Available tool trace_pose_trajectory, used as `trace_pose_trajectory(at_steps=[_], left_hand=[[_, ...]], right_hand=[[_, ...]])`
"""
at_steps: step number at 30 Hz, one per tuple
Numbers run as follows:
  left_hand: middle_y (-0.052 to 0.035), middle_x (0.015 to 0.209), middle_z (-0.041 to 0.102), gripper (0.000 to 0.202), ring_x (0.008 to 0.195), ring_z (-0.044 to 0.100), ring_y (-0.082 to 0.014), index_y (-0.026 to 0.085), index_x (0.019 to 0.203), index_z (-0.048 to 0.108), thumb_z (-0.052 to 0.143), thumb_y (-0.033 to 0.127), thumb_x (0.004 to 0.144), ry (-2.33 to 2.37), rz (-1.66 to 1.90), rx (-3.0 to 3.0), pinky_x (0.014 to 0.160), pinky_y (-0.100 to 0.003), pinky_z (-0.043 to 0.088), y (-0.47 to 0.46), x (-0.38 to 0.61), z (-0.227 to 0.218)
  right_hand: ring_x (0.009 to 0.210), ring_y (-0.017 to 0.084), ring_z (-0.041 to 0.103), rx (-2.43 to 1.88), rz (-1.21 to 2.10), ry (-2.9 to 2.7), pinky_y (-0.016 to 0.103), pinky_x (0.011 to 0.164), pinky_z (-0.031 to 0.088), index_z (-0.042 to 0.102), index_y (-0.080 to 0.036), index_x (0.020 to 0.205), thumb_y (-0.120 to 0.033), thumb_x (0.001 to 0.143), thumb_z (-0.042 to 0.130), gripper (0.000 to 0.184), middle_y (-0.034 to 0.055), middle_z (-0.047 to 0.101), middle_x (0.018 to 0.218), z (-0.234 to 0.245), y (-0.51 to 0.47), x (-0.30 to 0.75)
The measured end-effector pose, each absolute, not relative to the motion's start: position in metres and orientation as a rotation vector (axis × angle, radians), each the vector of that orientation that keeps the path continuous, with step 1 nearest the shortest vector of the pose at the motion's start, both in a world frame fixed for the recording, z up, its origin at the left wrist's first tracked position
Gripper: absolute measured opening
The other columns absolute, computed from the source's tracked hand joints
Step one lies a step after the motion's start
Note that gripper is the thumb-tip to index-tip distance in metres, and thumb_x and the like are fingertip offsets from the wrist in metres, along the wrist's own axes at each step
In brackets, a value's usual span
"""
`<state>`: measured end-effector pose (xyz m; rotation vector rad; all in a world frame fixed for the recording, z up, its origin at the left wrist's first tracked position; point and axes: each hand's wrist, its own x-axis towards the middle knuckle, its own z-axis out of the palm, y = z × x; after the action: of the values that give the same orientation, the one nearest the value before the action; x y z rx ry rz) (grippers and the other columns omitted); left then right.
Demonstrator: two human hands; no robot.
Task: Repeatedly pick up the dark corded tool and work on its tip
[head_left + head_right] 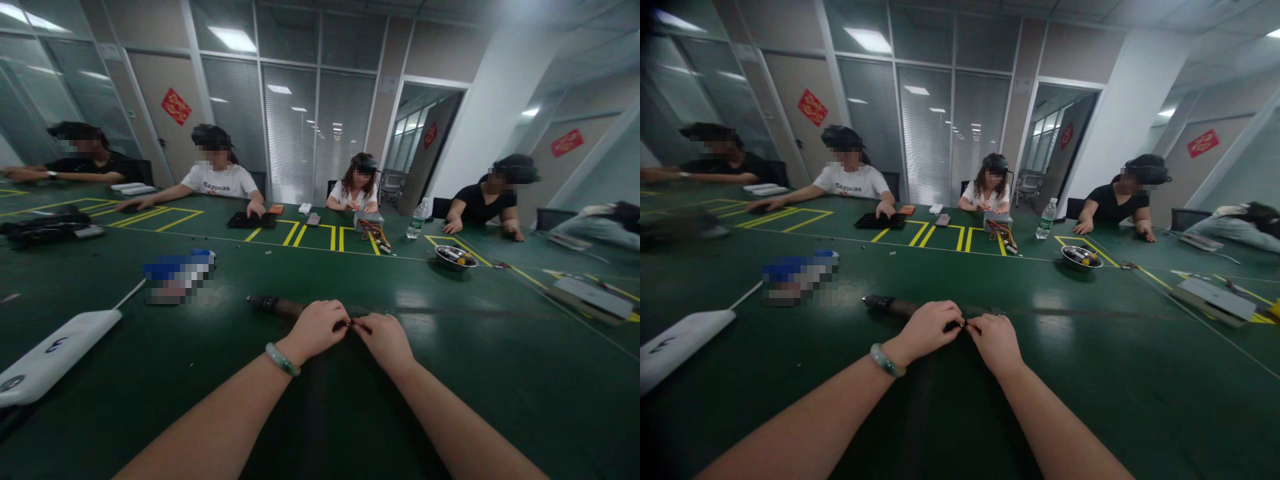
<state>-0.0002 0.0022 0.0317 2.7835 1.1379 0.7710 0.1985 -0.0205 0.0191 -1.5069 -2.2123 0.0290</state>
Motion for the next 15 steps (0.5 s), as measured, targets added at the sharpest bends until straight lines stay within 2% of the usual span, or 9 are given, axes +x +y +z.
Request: trace_pose_trajectory(at_steps=[3, 7, 9, 11, 15], left_hand=[[-0.0006, 0.098, 0.062, 0.008, 0.089, 0.058, -0.0177, 0.023, 0.092, 0.065, 0.061, 0.023, 0.085, 1.132, 0.773, 2.789, 0.081, -0.033, 0.044, 0.001, 0.0, 0.033], [-0.0014, 0.098, 0.061, 0.009, 0.09, 0.059, -0.0174, 0.022, 0.092, 0.066, 0.058, 0.023, 0.087, 1.132, 0.762, 2.791, 0.082, -0.032, 0.045, 0.0, 0.0, 0.034], [-0.0018, 0.098, 0.061, 0.009, 0.09, 0.059, -0.0175, 0.022, 0.093, 0.066, 0.058, 0.024, 0.088, 1.133, 0.767, 2.784, 0.082, -0.033, 0.045, 0.0, 0.001, 0.034], [-0.0016, 0.099, 0.062, 0.009, 0.093, 0.059, -0.0178, 0.022, 0.093, 0.065, 0.058, 0.023, 0.088, 1.131, 0.775, 2.785, 0.086, -0.034, 0.045, 0.0, 0.001, 0.033], [-0.0005, 0.107, 0.062, 0.01, 0.104, 0.057, -0.0175, 0.024, 0.095, 0.065, 0.058, 0.021, 0.088, 1.11, 0.802, 2.827, 0.105, -0.041, 0.035, 0.0, 0.0, 0.032]], right_hand=[[0.09, 0.017, 0.062, -1.5, 0.0, -2.228, 0.028, 0.085, 0.044, 0.072, -0.028, 0.098, -0.025, 0.092, 0.057, 0.017, 0.0014, 0.067, 0.103, 0.015, -0.018, 0.198], [0.106, 0.017, 0.058, -1.465, 0.055, -2.222, 0.027, 0.094, 0.043, 0.072, -0.026, 0.1, -0.021, 0.092, 0.055, 0.019, 0.001, 0.06, 0.124, 0.012, -0.014, 0.196], [0.105, 0.017, 0.059, -1.443, 0.112, -2.242, 0.027, 0.095, 0.042, 0.07, -0.024, 0.101, -0.019, 0.092, 0.054, 0.019, 0.0011, 0.063, 0.117, 0.013, -0.012, 0.196], [0.096, 0.016, 0.061, -1.451, 0.138, -2.268, 0.026, 0.09, 0.043, 0.069, -0.023, 0.099, -0.019, 0.093, 0.053, 0.017, 0.0012, 0.067, 0.104, 0.015, -0.01, 0.196], [0.085, 0.016, 0.059, -1.503, 0.089, -2.334, 0.025, 0.077, 0.042, 0.062, -0.02, 0.091, -0.016, 0.091, 0.053, 0.01, 0.0018, 0.063, 0.092, 0.02, -0.007, 0.193]])
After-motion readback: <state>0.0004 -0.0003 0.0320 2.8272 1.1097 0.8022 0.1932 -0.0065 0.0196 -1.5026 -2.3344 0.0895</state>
